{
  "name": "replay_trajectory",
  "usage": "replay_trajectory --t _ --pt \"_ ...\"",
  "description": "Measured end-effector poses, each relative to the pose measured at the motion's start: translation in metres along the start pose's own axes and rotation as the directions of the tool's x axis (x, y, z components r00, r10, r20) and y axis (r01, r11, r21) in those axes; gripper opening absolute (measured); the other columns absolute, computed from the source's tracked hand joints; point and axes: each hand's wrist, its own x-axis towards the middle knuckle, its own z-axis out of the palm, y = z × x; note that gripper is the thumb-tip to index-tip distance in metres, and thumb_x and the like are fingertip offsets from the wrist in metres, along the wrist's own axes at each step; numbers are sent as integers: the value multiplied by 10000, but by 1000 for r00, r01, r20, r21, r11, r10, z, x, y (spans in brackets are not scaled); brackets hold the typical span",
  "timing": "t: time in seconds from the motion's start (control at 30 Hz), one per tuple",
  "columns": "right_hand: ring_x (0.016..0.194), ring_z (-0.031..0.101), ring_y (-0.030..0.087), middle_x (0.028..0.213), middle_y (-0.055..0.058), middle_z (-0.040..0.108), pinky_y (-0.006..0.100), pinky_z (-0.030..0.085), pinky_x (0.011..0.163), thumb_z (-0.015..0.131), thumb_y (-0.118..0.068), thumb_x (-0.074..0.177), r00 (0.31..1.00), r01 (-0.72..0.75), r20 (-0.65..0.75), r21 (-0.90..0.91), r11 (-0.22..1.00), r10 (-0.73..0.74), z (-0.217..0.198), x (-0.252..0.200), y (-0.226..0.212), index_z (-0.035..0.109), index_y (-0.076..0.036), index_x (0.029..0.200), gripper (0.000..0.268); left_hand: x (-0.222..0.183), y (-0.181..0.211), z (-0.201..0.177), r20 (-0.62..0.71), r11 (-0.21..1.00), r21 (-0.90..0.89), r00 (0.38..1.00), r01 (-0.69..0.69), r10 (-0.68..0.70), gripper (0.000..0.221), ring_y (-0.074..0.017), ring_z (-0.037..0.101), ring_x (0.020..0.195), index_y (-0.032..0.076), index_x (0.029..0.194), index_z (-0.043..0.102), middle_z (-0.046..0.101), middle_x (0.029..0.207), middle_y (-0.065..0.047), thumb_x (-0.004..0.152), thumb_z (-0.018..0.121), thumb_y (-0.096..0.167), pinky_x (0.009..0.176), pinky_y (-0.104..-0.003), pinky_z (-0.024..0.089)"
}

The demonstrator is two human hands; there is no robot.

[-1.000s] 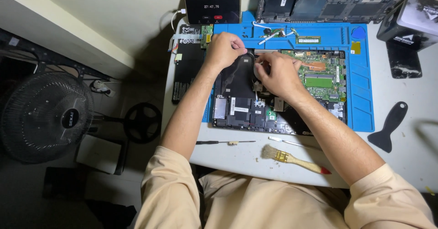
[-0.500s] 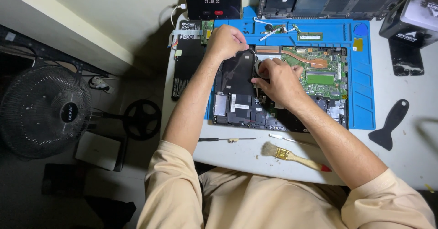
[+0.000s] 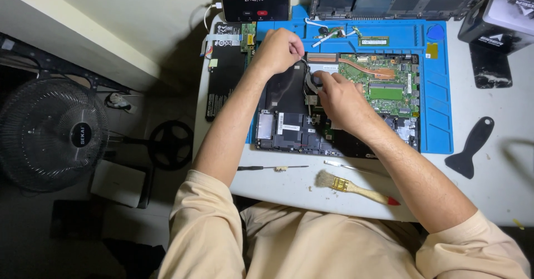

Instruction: Completing the reassembly of a laptop by installing the cooling fan and connecting internal ribbon cables and screws.

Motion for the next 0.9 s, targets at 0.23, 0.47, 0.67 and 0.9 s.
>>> replay_trajectory --t 0.23,0.47,0.67,0.9 --pt "815 710 315 885 99 652 491 485 797 614 -63 966 999 -31 10 35 999 31 5 2 9 671 -62 1324 362 -25 -1 -7 108 955 70 954 -289 280 234 -377 739 930 20 964 801 771 934 -192 904 602 -88 950 -489 570" --pt "804 681 265 893 99 606 435 480 793 615 -20 959 994 -5 -112 -120 993 -8 -12 12 19 736 -59 1267 333 -31 -15 -2 145 866 175 882 -469 448 247 -390 691 1114 -67 1060 757 729 1092 -228 982 523 -65 1157 -533 380" --pt "835 701 259 935 102 631 430 470 837 640 6 947 974 34 -212 -231 972 -84 -13 13 19 760 -80 1228 318 -36 -5 -3 78 894 136 904 -427 420 175 -331 717 937 -2 963 781 728 924 -151 920 638 90 930 -425 568" --pt "819 725 209 938 50 656 358 499 828 674 2 956 923 133 -348 -109 985 -163 -13 20 17 768 -75 1112 198 -33 -7 6 -29 921 92 923 -379 383 138 -355 710 879 12 931 768 717 869 -149 869 773 135 801 -429 609"
